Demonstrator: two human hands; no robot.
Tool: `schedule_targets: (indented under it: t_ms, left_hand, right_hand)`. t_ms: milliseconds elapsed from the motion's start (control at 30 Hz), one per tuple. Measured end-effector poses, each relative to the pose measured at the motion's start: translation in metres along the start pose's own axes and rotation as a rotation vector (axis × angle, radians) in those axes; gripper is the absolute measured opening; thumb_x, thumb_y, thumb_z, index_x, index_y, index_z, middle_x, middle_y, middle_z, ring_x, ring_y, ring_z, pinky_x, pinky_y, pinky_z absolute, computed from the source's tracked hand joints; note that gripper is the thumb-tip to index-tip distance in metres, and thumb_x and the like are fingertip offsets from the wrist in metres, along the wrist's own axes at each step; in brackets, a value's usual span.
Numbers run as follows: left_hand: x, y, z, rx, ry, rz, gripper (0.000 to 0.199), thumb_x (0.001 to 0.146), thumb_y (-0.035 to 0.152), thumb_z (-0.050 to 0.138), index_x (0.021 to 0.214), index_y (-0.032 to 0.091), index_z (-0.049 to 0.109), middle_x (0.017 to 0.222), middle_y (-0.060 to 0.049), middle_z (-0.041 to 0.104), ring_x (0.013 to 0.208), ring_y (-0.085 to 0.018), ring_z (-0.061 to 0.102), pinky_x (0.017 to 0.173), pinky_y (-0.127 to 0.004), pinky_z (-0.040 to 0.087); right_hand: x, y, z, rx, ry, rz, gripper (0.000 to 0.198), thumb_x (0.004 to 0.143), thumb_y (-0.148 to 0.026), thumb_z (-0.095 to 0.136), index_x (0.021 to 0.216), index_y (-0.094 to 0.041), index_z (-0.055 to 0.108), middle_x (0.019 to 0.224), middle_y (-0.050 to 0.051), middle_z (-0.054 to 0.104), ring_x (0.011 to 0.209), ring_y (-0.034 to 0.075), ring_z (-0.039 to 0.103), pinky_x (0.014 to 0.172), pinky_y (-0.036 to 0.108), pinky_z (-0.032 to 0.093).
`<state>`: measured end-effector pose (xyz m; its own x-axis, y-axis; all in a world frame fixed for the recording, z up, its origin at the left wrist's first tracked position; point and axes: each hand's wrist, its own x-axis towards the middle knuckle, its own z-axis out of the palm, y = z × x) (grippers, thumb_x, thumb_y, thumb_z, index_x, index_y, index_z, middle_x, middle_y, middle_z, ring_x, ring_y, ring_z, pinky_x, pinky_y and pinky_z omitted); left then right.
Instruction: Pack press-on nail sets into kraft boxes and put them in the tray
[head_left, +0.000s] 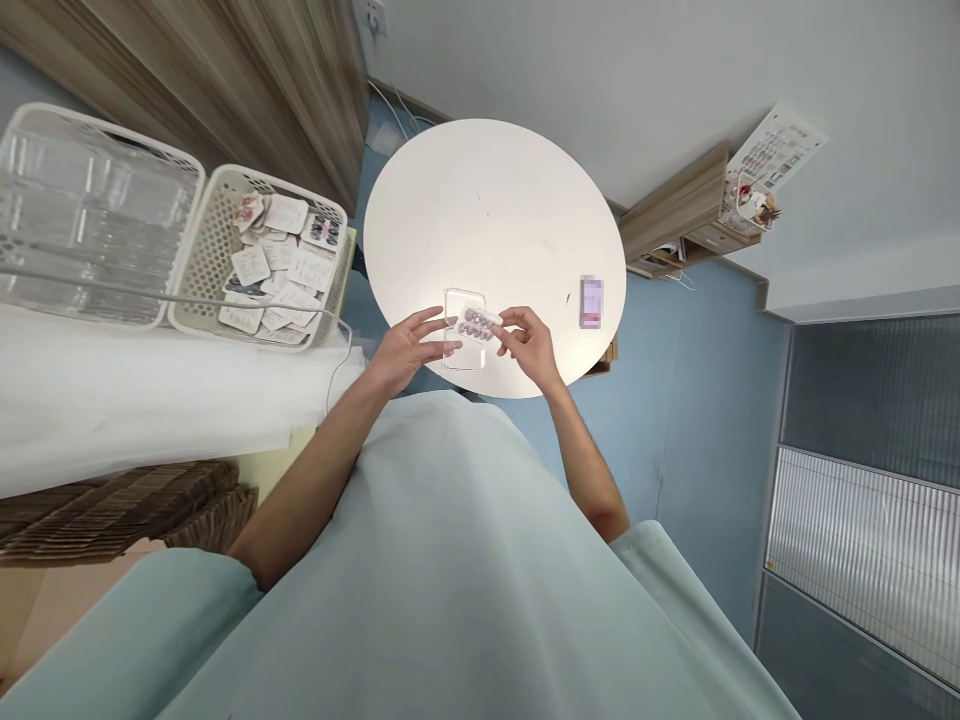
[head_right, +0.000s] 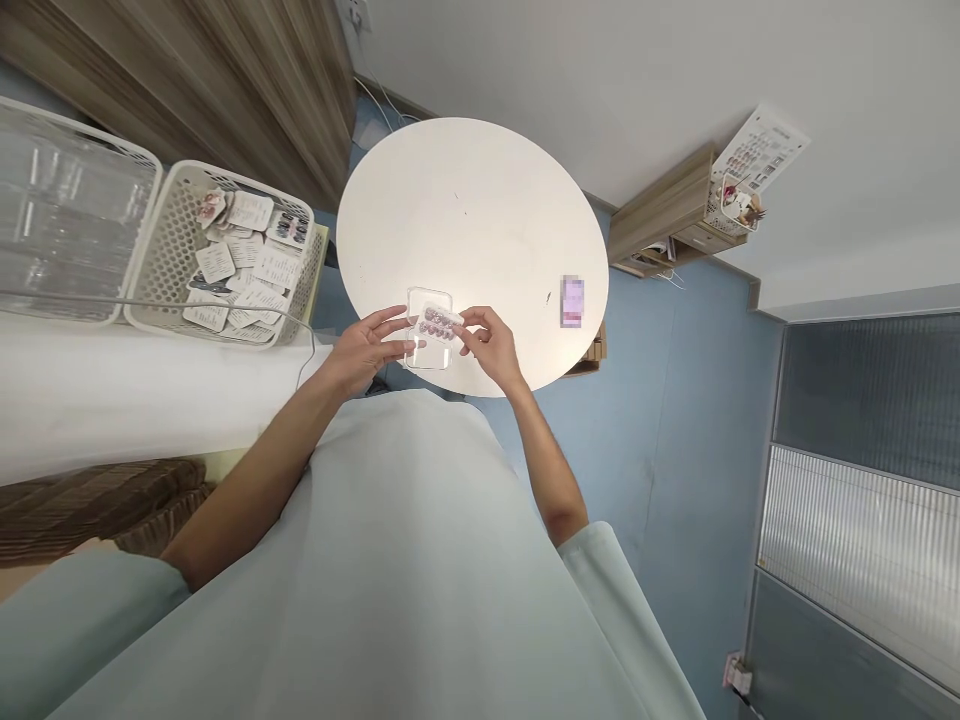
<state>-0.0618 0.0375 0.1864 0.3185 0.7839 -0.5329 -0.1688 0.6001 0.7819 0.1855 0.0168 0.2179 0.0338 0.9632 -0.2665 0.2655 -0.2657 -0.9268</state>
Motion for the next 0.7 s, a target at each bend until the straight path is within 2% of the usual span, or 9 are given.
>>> schedule_targets:
  t_ms: [300, 567, 700]
  left_hand:
    - [-0.003, -0.007, -0.009, -0.052, -0.003, 0.04, 0.088, 0.07, 0.029, 0.099, 0.151, 0.023, 0.065, 0.156, -0.02, 0.067, 0.136, -0.038, 0.07, 0.102, -0.049, 0.068]
    - [-0.011, -0.002, -0.009, -0.058, 0.026, 0.07, 0.09, 0.072, 0.033, 0.1, 0.154, 0.023, 0.064, 0.161, -0.019, 0.064, 0.136, -0.037, 0.07, 0.104, -0.049, 0.067]
    - [-0.013, 0.0, -0.009, -0.039, 0.042, 0.091, 0.092, 0.072, 0.035, 0.1, 0.156, 0.025, 0.062, 0.16, -0.018, 0.066, 0.14, -0.038, 0.068, 0.108, -0.051, 0.066]
  right_hand:
    - [0.002, 0.007, 0.011, -0.091, -0.11, -0.049, 0.049, 0.094, -0.07, 0.076, 0.118, -0.028, 0.069, 0.107, 0.0, 0.075, 0.064, 0.011, 0.063, 0.065, 0.029, 0.057]
    - [0.002, -0.004, 0.016, -0.347, -0.165, -0.143, 0.035, 0.106, -0.054, 0.065, 0.125, -0.026, 0.073, 0.109, 0.003, 0.076, 0.078, 0.016, 0.067, 0.079, 0.033, 0.059]
    - [-0.001, -0.008, 0.018, -0.436, -0.165, -0.161, 0.029, 0.107, -0.047, 0.066, 0.125, -0.025, 0.074, 0.112, 0.004, 0.072, 0.079, 0.016, 0.067, 0.08, 0.033, 0.057]
